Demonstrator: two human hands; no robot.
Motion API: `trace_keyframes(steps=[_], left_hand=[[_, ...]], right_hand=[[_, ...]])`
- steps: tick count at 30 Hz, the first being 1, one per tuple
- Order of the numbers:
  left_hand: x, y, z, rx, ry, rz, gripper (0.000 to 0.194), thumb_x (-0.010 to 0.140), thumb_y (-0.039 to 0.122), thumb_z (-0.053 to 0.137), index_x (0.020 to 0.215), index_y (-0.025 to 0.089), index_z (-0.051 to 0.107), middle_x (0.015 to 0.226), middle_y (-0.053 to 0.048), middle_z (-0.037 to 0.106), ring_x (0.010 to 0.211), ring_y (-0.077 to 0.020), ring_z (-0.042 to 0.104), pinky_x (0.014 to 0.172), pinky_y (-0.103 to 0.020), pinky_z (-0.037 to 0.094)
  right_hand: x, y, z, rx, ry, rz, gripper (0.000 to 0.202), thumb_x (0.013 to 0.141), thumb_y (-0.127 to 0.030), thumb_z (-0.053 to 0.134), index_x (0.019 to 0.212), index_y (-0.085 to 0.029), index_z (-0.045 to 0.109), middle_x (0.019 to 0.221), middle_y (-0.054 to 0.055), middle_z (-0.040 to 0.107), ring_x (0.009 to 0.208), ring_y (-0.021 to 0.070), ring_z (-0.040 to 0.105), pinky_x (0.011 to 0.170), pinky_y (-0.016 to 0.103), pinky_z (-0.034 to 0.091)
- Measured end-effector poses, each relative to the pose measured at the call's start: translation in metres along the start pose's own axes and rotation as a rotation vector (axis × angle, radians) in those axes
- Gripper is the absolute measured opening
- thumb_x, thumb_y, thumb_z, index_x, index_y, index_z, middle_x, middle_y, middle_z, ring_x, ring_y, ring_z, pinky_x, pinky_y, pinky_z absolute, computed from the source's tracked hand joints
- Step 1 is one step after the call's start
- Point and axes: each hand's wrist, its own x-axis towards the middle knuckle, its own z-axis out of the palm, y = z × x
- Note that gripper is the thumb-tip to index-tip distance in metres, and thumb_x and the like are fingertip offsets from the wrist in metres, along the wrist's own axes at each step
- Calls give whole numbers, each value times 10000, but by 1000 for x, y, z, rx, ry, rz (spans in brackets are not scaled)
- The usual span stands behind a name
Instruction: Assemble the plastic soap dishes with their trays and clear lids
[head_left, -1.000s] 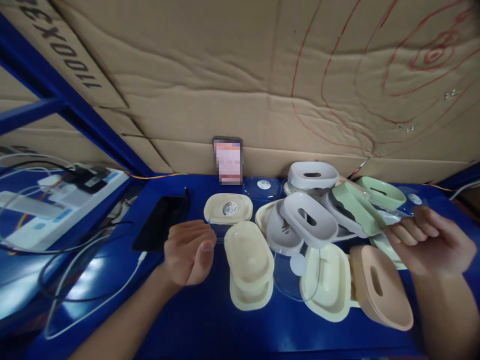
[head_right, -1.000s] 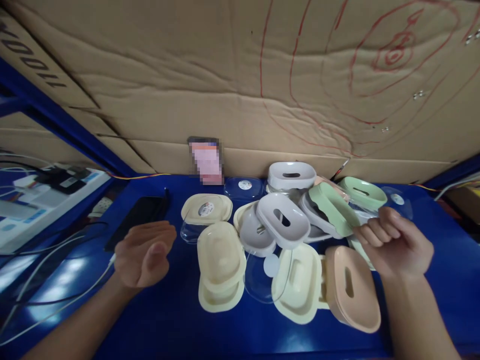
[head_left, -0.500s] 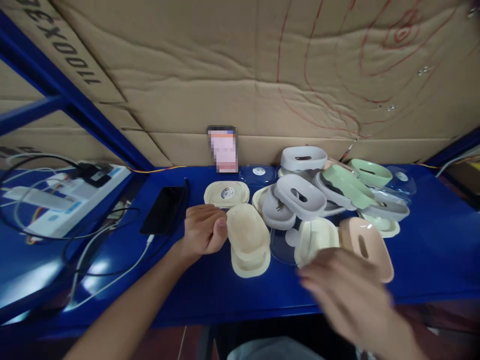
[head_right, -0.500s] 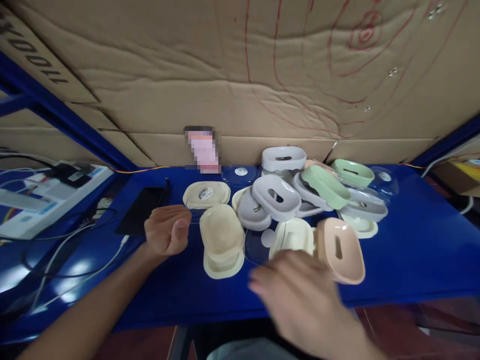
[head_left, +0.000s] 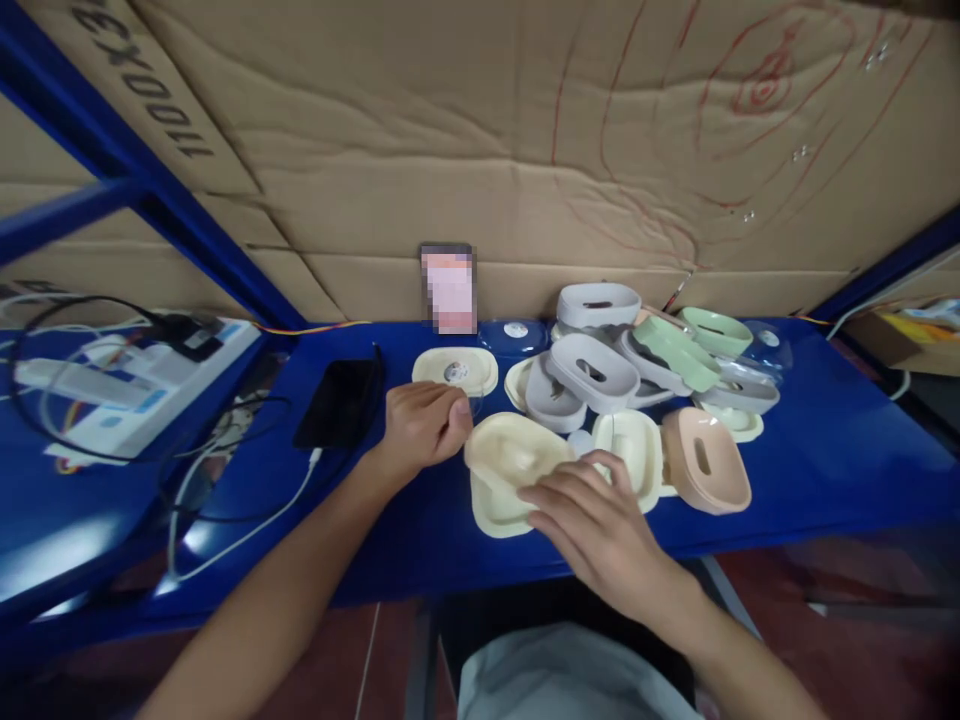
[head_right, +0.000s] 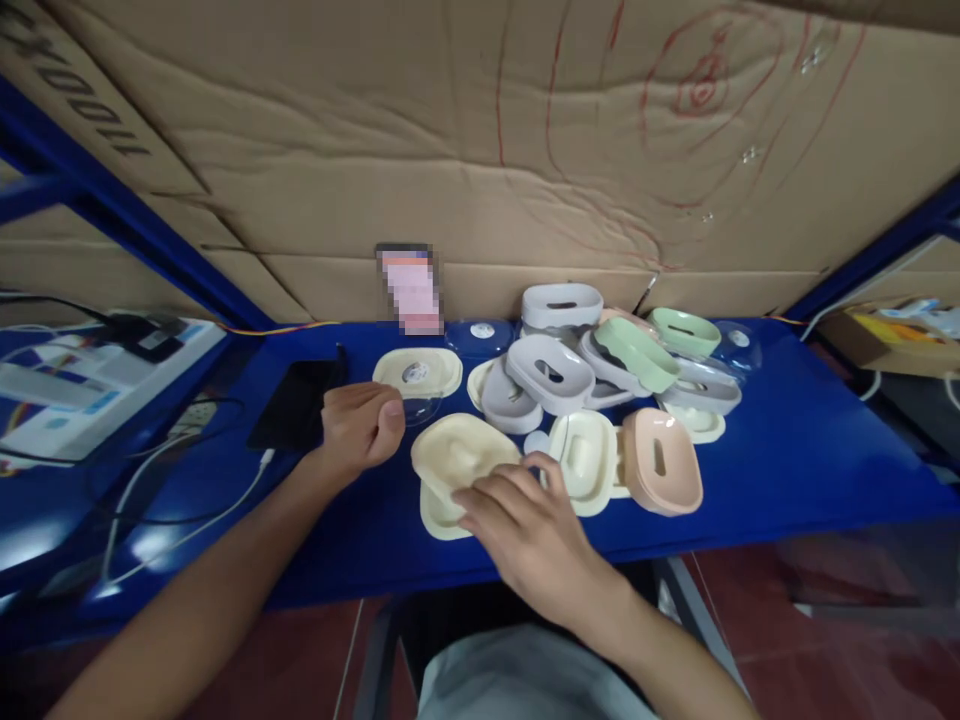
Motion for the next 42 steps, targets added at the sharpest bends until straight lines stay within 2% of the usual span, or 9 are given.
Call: trace_keyframes(steps=[5,8,12,16,21,25,30,34,42], left_hand=[[0,49,1,-79,-145,165,214,1001,365,591,848,219,624,761,-6,688,625,-145,635,604,-279,464],[-12,96,5,-244,-391,290,352,955,535,674,1105,218,706,1087,-75,762,962,-235,750,819,-345,595],[-48,136,8,-100,-564,315,447,981,496,741,1392,346,650,1458,-54,677,1414,-299,599,1283,-566,378],[-84,132,-4,48,-557,-45,523,1012,392,719,1505,292,577,1624,-187,529,1541,-387,493,1250,-621,409],[-102,114,-28,153,-625,-228,526,1071,311,605,1578,224,494,1587,-206,579,1475,-386,576,1304,-692,290],[-106,124,-38,188,-505,-381,570,1054,159,558,1605,239,438,1637,-215,508,1573,-410,453,1280,-742,303],[-103,156,-27,40,-513,-266,602,1035,208,641,1603,272,452,1669,-199,472,1583,-380,448,1227,-626,479],[-103,168,-15,69,-584,-139,532,1049,254,648,1566,275,524,1573,-133,621,1523,-339,541,1240,-568,487],[-101,179,-2,90,-517,-179,463,1056,239,639,1515,262,583,1512,-124,673,1478,-319,593,1252,-554,472]], right_hand=[[-84,1,-38,177,-97,94,284,1068,-150,575,1283,-280,708,1092,21,793,1080,207,704,1063,434,498],[-123,6,-42,249,-109,145,300,1065,-105,537,1272,-247,701,1124,48,767,1118,210,694,1042,431,542],[-135,15,-47,243,-115,213,417,1035,-62,549,1380,-267,662,1202,58,752,1169,222,681,1026,444,566],[-128,22,-45,284,-53,241,469,993,-64,589,1407,-277,647,1168,55,755,1122,237,687,986,468,581],[-105,27,-22,268,-34,118,362,1022,-85,555,1299,-260,709,1091,53,748,1079,220,674,947,420,572],[-82,24,-6,176,-141,45,237,1088,-199,560,1240,-231,739,1096,61,763,1088,210,666,965,392,550],[-82,26,-9,153,-91,-33,269,1099,-280,596,1339,-224,703,1378,77,744,1314,211,638,1107,410,508],[-101,45,-26,-20,-64,145,435,1085,-353,627,1511,-272,602,1578,106,624,1488,290,541,1198,550,448],[-95,77,-33,10,-98,212,298,1102,-227,571,1372,-216,696,1556,110,638,1518,272,531,1248,531,480]])
